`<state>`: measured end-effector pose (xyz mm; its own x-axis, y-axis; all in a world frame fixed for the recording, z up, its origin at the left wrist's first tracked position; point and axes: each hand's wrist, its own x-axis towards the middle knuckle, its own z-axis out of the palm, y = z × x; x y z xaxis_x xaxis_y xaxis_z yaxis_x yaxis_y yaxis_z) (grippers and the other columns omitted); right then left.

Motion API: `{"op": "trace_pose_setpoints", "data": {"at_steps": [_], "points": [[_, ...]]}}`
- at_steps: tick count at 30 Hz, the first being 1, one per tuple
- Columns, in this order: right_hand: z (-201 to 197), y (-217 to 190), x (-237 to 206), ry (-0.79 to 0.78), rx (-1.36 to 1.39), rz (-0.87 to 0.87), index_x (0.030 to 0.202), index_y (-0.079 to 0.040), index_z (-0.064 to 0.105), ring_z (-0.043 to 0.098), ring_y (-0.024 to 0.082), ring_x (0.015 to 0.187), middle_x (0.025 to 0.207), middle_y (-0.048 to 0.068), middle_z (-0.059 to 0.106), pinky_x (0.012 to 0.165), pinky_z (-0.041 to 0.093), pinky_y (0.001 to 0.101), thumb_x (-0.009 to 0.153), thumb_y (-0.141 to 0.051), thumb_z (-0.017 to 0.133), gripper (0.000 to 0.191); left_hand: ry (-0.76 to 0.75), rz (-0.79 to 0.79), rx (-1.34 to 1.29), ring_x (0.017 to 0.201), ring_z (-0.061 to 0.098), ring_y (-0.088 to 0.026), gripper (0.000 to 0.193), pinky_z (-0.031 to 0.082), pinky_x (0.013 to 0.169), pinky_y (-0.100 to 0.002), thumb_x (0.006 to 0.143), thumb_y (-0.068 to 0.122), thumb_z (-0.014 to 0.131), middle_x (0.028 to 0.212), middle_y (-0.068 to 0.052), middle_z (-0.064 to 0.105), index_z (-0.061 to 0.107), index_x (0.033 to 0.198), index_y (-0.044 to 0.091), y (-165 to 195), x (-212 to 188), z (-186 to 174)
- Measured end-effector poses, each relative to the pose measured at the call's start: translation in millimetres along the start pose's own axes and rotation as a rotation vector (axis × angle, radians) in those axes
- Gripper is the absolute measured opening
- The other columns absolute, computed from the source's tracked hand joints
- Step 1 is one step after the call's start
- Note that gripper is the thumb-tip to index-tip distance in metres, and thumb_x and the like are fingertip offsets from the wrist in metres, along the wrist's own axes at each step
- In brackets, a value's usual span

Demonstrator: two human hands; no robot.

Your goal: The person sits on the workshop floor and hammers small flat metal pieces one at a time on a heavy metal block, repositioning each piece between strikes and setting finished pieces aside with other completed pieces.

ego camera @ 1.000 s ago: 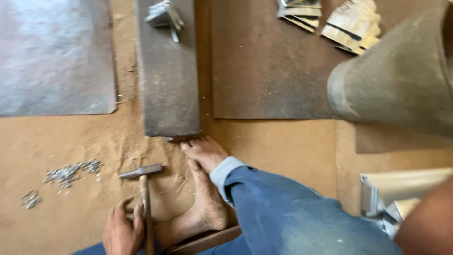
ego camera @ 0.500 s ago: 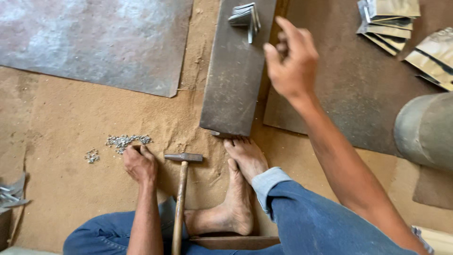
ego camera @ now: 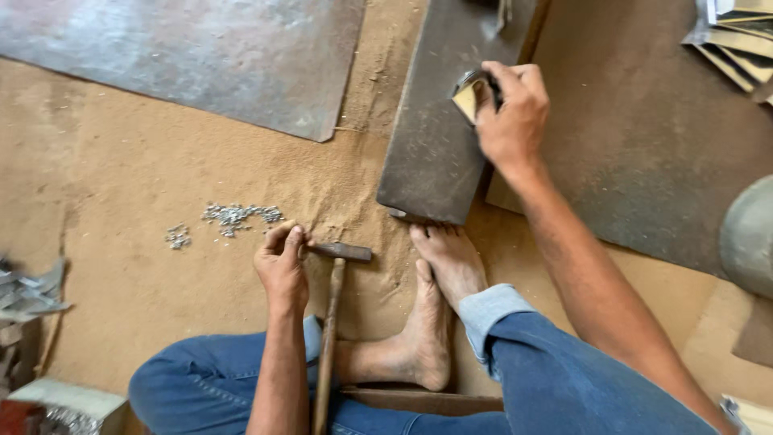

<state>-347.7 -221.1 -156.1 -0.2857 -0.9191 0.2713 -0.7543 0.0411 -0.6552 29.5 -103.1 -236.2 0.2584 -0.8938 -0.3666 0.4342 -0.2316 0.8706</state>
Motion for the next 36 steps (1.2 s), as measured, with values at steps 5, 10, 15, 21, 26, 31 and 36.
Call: {"op": "trace_pose_setpoints", "data": {"at_steps": [5,10,15,21,26,31,36], "points": [[4,-7,-19,0.07,-0.079,-0.158,0.142,0.01,0.058,0.048,0.036,0.117,0.122,0.022,0.053,0.099,0.043,0.0493,0.098,-0.037,0.079,0.068,-0.273,-0.283,-0.279,0.083,0.07,-0.017,0.005,0.06,0.072,-0.03,0.093,0.005,0.071,0.093,-0.008,0.071,0.069,0.098,0.005,18,-25,70],[14,-20,-14,0.194,-0.151,-0.207,0.138,0.001,0.067,0.046,0.033,0.125,0.13,0.015,0.058,0.108,0.04,0.0509,0.102,-0.047,0.073,0.061,-0.29,-0.14,0.352,0.067,0.065,-0.014,0.009,0.054,0.056,-0.029,0.094,0.014,0.074,0.081,-0.005,0.069,0.072,0.101,0.008,23,-43,122],[8,-24,-53,0.243,-0.101,-0.235,0.13,-0.001,0.068,0.053,0.033,0.121,0.127,0.014,0.063,0.108,0.044,0.0478,0.104,-0.043,0.075,0.05,-0.282,0.67,1.204,0.073,0.065,-0.01,0.018,0.052,0.056,-0.028,0.095,0.028,0.081,0.091,0.0,0.069,0.07,0.101,0.016,4,-27,164],[-16,-29,-96,0.095,0.03,-0.15,0.108,-0.007,0.077,0.058,0.03,0.101,0.1,0.009,0.068,0.089,0.049,0.0421,0.099,-0.022,0.08,0.018,-0.293,0.548,1.243,0.075,0.062,-0.019,0.061,0.049,0.056,-0.033,0.085,0.042,0.082,0.091,-0.005,0.064,0.059,0.134,0.012,10,-54,114],[-10,-38,-100,0.092,0.165,-0.184,0.118,-0.006,0.073,0.057,0.028,0.101,0.099,0.01,0.065,0.09,0.05,0.0416,0.103,-0.012,0.073,0.016,-0.298,0.267,1.663,0.07,0.06,-0.032,0.063,0.05,0.062,-0.044,0.083,0.026,0.075,0.085,-0.017,0.064,0.053,0.136,0.002,33,-127,19],[6,-45,-102,0.064,0.171,-0.324,0.123,-0.008,0.074,0.055,0.03,0.102,0.099,0.01,0.063,0.092,0.05,0.0428,0.102,-0.01,0.072,0.021,-0.403,-0.426,0.702,0.062,0.054,-0.025,0.041,0.047,0.055,-0.036,0.096,0.016,0.058,0.074,-0.014,0.059,0.061,0.135,0.003,69,-164,8],[7,-43,-100,0.032,0.107,-0.376,0.122,-0.011,0.076,0.054,0.03,0.1,0.097,0.007,0.063,0.092,0.045,0.0439,0.1,-0.012,0.073,0.022,-0.403,-0.037,1.1,0.053,0.064,-0.032,0.027,0.048,0.052,-0.04,0.102,0.027,0.054,0.063,-0.016,0.063,0.063,0.116,0.006,95,-185,34]]}}
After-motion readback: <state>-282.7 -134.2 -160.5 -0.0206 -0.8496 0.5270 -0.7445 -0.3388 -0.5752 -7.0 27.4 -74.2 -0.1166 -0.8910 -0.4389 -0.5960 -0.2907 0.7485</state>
